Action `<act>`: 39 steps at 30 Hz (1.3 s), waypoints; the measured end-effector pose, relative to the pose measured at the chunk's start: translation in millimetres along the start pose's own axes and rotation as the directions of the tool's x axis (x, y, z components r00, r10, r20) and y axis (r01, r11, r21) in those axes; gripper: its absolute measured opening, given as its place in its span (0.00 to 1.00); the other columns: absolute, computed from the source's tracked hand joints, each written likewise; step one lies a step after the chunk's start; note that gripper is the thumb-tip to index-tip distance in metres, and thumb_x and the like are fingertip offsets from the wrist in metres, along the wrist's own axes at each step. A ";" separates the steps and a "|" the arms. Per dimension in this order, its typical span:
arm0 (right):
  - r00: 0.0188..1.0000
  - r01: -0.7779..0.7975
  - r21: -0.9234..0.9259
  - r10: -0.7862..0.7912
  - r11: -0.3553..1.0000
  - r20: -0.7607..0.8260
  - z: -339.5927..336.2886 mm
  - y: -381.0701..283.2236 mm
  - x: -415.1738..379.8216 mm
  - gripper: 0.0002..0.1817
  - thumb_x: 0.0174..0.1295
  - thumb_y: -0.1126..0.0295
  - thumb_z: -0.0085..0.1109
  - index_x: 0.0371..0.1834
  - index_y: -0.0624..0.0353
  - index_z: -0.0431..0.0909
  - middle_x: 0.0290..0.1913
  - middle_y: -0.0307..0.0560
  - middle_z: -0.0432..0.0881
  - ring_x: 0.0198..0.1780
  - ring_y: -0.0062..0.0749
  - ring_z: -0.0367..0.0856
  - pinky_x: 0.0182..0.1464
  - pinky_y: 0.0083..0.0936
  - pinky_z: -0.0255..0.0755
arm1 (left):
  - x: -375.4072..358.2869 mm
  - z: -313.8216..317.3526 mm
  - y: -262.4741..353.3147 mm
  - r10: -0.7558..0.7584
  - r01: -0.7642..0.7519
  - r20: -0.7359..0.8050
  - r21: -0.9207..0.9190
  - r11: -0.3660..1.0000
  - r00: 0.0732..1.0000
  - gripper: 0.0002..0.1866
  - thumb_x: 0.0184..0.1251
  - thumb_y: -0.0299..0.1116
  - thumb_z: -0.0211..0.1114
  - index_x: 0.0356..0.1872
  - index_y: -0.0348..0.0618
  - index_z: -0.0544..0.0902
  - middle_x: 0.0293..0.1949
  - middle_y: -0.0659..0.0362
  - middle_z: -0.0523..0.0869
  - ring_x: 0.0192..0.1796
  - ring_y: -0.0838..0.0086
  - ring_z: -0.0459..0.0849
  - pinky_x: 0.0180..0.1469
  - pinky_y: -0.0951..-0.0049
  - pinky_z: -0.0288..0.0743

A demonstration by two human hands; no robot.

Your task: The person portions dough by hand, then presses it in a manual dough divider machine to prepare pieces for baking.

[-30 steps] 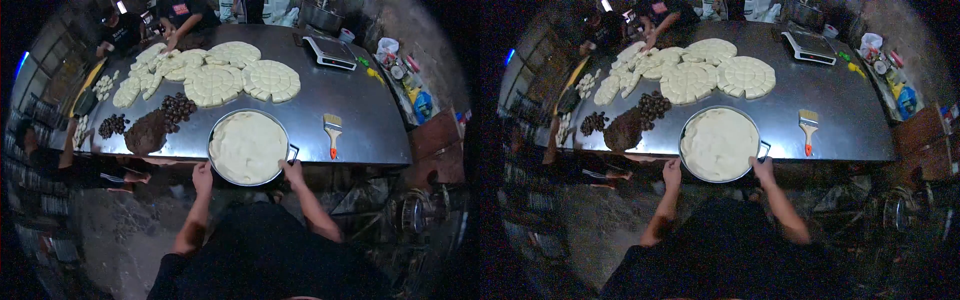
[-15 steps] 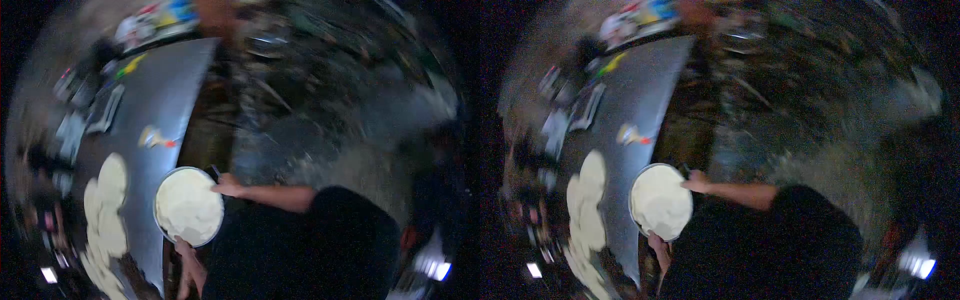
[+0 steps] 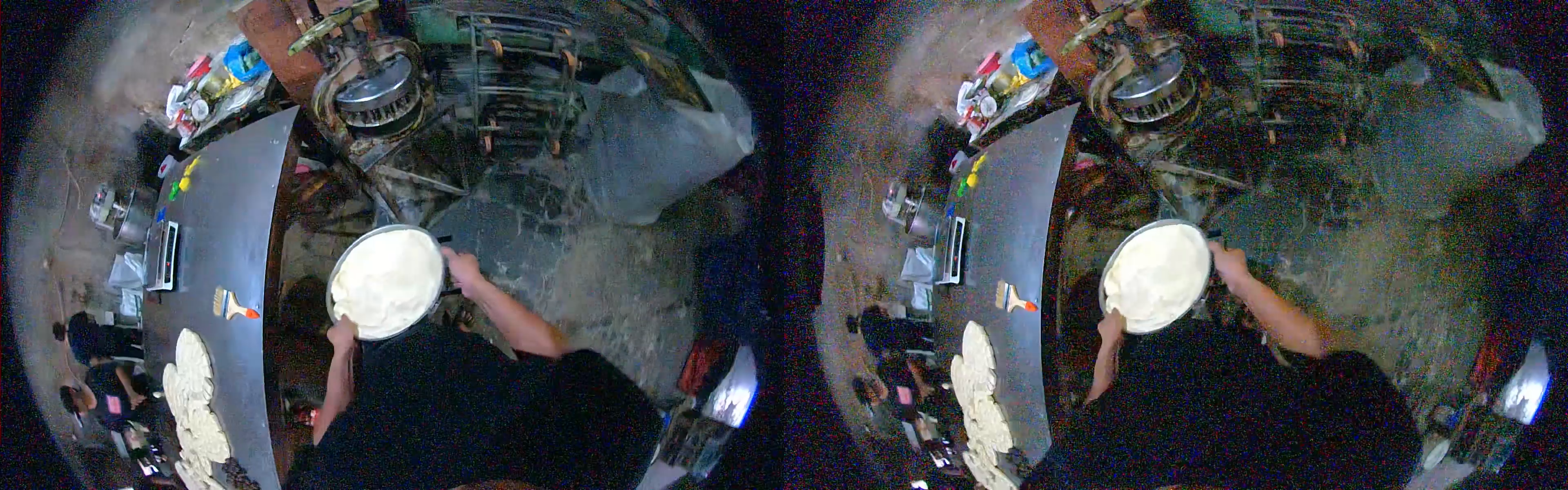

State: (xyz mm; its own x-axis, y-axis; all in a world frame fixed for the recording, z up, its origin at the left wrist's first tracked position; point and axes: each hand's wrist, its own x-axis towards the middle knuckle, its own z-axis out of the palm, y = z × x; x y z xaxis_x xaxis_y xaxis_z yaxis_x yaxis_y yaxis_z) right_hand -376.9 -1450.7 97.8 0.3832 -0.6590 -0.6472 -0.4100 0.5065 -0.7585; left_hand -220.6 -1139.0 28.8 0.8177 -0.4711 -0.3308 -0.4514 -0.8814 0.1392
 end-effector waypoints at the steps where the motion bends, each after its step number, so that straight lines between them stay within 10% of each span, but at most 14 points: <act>1: 0.999 -0.016 0.063 0.014 0.998 0.033 -9.4 -5.1 11.6 0.22 0.58 0.50 0.62 0.21 0.58 0.74 0.14 0.33 0.64 0.14 0.21 0.59 0.15 0.27 0.50 | 11.7 0.6 10.0 0.088 -0.111 -0.105 -0.238 0.965 0.991 0.15 0.61 0.44 0.54 0.35 0.43 0.79 0.33 0.49 0.86 0.34 0.54 0.86 0.33 0.56 0.76; 5: 1.000 -0.019 0.269 0.017 0.963 0.011 -33.1 -30.3 43.2 0.19 0.58 0.52 0.61 0.20 0.54 0.72 0.13 0.32 0.61 0.12 0.20 0.58 0.14 0.24 0.48 | 72.4 -9.2 44.5 0.519 -0.478 -0.189 0.225 0.849 0.834 0.08 0.59 0.34 0.60 0.32 0.40 0.80 0.27 0.59 0.85 0.28 0.68 0.82 0.31 0.62 0.73; 7: 0.999 -0.031 0.271 0.037 0.962 -0.018 -39.9 -42.3 62.5 0.18 0.59 0.53 0.61 0.21 0.54 0.73 0.13 0.32 0.60 0.12 0.20 0.57 0.14 0.24 0.48 | 108.7 -10.3 77.2 0.069 -0.151 -0.192 -0.451 0.880 0.979 0.09 0.57 0.35 0.61 0.32 0.40 0.79 0.28 0.58 0.84 0.29 0.68 0.82 0.31 0.62 0.73; 10: 0.995 -0.043 0.290 0.068 0.956 -0.075 -45.4 -71.1 94.4 0.17 0.59 0.55 0.60 0.22 0.56 0.73 0.13 0.33 0.60 0.12 0.21 0.56 0.14 0.24 0.49 | 174.4 -21.7 134.6 -0.306 0.368 0.337 -0.929 0.049 0.891 0.11 0.55 0.37 0.62 0.32 0.39 0.79 0.30 0.56 0.84 0.32 0.69 0.82 0.32 0.62 0.73; 12: 0.990 -0.038 0.307 0.078 0.951 -0.119 -40.7 -88.4 112.2 0.17 0.59 0.55 0.59 0.22 0.56 0.73 0.13 0.34 0.60 0.12 0.22 0.56 0.15 0.24 0.50 | 213.6 -38.2 154.5 -0.346 0.414 0.296 -0.842 0.346 0.890 0.14 0.57 0.40 0.61 0.31 0.38 0.80 0.31 0.53 0.83 0.31 0.66 0.82 0.31 0.63 0.75; 20: 0.918 0.191 -0.010 -0.182 0.982 -0.352 -28.3 -133.7 240.6 0.24 0.64 0.49 0.53 0.36 0.65 0.79 0.21 0.39 0.76 0.19 0.28 0.72 0.21 0.27 0.65 | 345.8 -141.6 210.8 -0.161 0.440 0.416 -0.762 0.475 0.895 0.27 0.64 0.54 0.57 0.49 0.37 0.79 0.42 0.50 0.86 0.40 0.60 0.85 0.35 0.64 0.79; 22: 0.907 -0.036 0.191 0.112 0.981 -0.406 -1.1 -150.3 258.9 0.27 0.65 0.47 0.51 0.40 0.66 0.78 0.24 0.40 0.78 0.20 0.29 0.73 0.22 0.27 0.67 | 363.5 -161.8 221.5 -0.049 0.333 0.337 -0.877 0.345 0.940 0.33 0.66 0.57 0.54 0.56 0.34 0.76 0.49 0.46 0.82 0.45 0.63 0.83 0.40 0.67 0.79; 24: 0.931 0.058 0.018 -0.047 0.998 -0.363 23.5 -146.8 290.7 0.26 0.63 0.47 0.53 0.48 0.61 0.75 0.23 0.39 0.75 0.19 0.30 0.73 0.23 0.28 0.69 | 389.0 -187.2 229.3 -0.113 -0.010 -0.057 -0.926 0.378 0.992 0.23 0.63 0.46 0.63 0.47 0.33 0.79 0.39 0.50 0.83 0.38 0.63 0.81 0.35 0.63 0.75; 26: 0.977 0.077 0.057 -0.064 0.995 -0.206 45.8 -148.7 320.8 0.28 0.60 0.45 0.56 0.54 0.56 0.72 0.22 0.39 0.72 0.19 0.31 0.74 0.23 0.28 0.71 | 403.5 -232.2 242.0 -0.132 -0.641 -0.758 -0.619 0.453 0.639 0.15 0.63 0.37 0.64 0.45 0.36 0.81 0.39 0.52 0.82 0.43 0.63 0.81 0.44 0.64 0.74; 28: 0.958 -0.285 0.348 0.282 0.893 0.061 74.7 -155.3 339.0 0.30 0.58 0.44 0.55 0.58 0.49 0.69 0.22 0.40 0.70 0.23 0.34 0.77 0.28 0.32 0.75 | 391.2 -331.2 244.0 -0.080 -0.738 -0.807 -0.570 0.362 0.585 0.09 0.64 0.31 0.62 0.42 0.39 0.82 0.43 0.51 0.82 0.51 0.60 0.79 0.55 0.66 0.70; 32: 0.934 -0.202 0.165 0.139 0.965 0.330 104.8 -187.9 341.9 0.32 0.58 0.45 0.55 0.61 0.51 0.67 0.39 0.54 0.81 0.34 0.41 0.83 0.41 0.39 0.78 | 413.7 -474.5 256.5 0.210 -0.738 -0.965 0.030 0.674 0.154 0.17 0.63 0.44 0.65 0.37 0.37 0.82 0.41 0.48 0.84 0.48 0.51 0.81 0.51 0.59 0.74; 34: 0.816 -0.193 -0.199 0.270 0.961 0.511 108.9 -214.2 333.6 0.27 0.60 0.53 0.58 0.60 0.53 0.69 0.42 0.54 0.82 0.39 0.40 0.84 0.36 0.33 0.78 | 425.5 -512.2 269.0 0.408 -0.457 -0.548 0.054 0.888 0.730 0.32 0.55 0.62 0.65 0.32 0.35 0.84 0.36 0.45 0.86 0.43 0.49 0.84 0.45 0.54 0.77; 36: 0.773 0.265 -0.643 0.240 0.719 0.587 112.6 -239.9 323.4 0.18 0.61 0.59 0.62 0.50 0.56 0.77 0.36 0.47 0.84 0.38 0.34 0.84 0.33 0.31 0.78 | 459.4 -510.5 271.9 0.515 -0.470 -0.354 0.211 0.857 0.781 0.43 0.44 0.74 0.63 0.29 0.32 0.85 0.33 0.41 0.86 0.40 0.48 0.85 0.44 0.54 0.79; 39: 0.611 0.647 -0.375 -0.158 0.664 0.776 97.4 -340.1 291.1 0.09 0.62 0.64 0.63 0.38 0.58 0.81 0.32 0.41 0.84 0.38 0.27 0.83 0.34 0.29 0.77 | 460.0 -505.7 298.0 0.331 -0.285 -0.371 0.174 0.943 0.868 0.39 0.42 0.68 0.70 0.32 0.33 0.85 0.36 0.43 0.86 0.42 0.52 0.86 0.46 0.56 0.80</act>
State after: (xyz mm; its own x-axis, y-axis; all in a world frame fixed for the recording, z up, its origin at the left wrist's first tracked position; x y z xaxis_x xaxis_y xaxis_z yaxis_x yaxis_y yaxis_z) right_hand -45.4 -1760.6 159.9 0.9409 -0.0512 -0.3348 -0.3343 -0.2987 -0.8939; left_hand 201.7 -1636.3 390.2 0.6928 -0.7135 0.1051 -0.7206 -0.6905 0.0626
